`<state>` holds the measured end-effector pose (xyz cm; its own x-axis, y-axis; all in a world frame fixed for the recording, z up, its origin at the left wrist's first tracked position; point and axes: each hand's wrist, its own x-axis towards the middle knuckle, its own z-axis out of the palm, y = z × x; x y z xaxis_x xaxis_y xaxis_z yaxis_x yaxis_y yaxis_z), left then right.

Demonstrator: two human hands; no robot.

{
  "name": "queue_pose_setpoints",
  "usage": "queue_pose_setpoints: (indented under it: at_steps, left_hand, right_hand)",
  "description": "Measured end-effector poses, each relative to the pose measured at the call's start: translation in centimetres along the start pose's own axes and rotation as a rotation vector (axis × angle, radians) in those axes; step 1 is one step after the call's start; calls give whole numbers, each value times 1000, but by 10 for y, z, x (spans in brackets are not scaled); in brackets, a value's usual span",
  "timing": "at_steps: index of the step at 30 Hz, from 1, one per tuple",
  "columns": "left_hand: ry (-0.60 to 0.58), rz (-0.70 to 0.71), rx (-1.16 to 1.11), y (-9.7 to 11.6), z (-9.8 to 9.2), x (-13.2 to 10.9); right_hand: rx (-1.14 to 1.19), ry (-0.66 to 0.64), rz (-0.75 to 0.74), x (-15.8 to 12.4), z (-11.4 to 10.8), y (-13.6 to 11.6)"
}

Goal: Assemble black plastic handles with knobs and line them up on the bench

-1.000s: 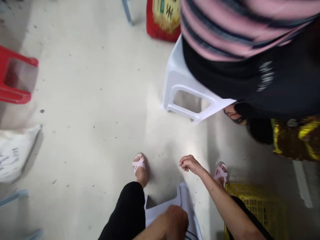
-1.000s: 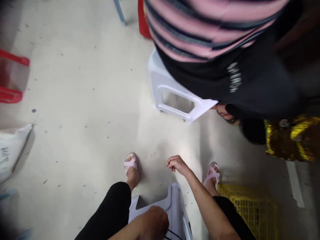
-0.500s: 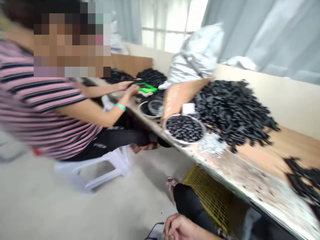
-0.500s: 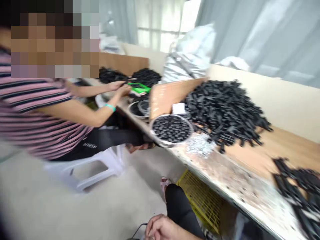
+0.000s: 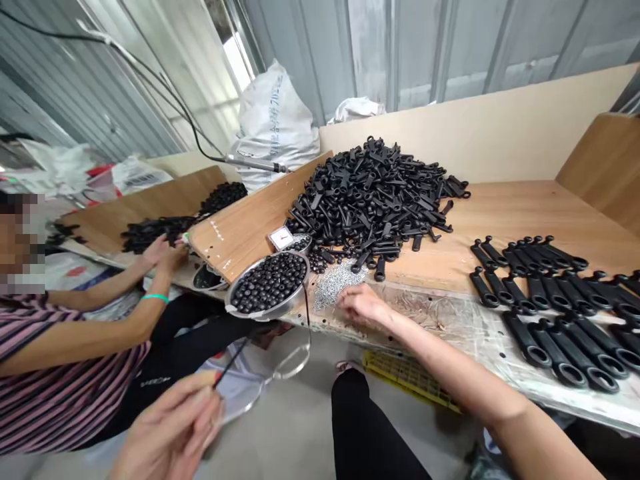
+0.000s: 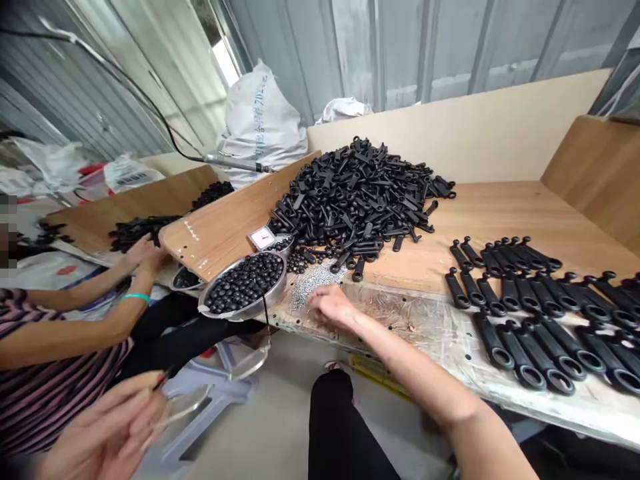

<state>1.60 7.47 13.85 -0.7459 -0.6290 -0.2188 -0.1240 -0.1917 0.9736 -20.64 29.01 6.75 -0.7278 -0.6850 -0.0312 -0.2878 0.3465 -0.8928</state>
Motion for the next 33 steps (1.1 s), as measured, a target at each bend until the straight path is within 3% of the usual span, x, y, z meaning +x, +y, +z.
queue_pose_setpoints:
  at_steps: [4, 9, 13, 17, 20, 24, 29, 33]
  left_hand:
    - [-78, 143, -169, 47, 61, 6]
    - [-232, 242, -261, 60, 103, 16]
    - [-262, 179, -281, 55, 129, 27]
    - [-403, 135, -234, 51, 166, 49]
    - [-502, 108, -152, 40, 210, 70]
    - [-580, 102, -25, 6, 281, 94]
    - [-656, 282, 184, -43, 362, 105]
    - [-791, 556, 399, -66, 396, 87]
  right_hand:
    - [-215, 61, -181, 28, 13, 9]
    - [-614, -59, -430, 32, 45, 22]
    - [-764, -186, -347, 52, 46, 26]
    - [-737, -123, -249, 68, 33, 31]
    - [-470, 30, -262, 70, 24, 32]
    - [-58, 199, -262, 65, 18, 25]
    - [-82, 252, -276, 60, 18, 11]
    - [-166, 227, -375, 60, 23, 5]
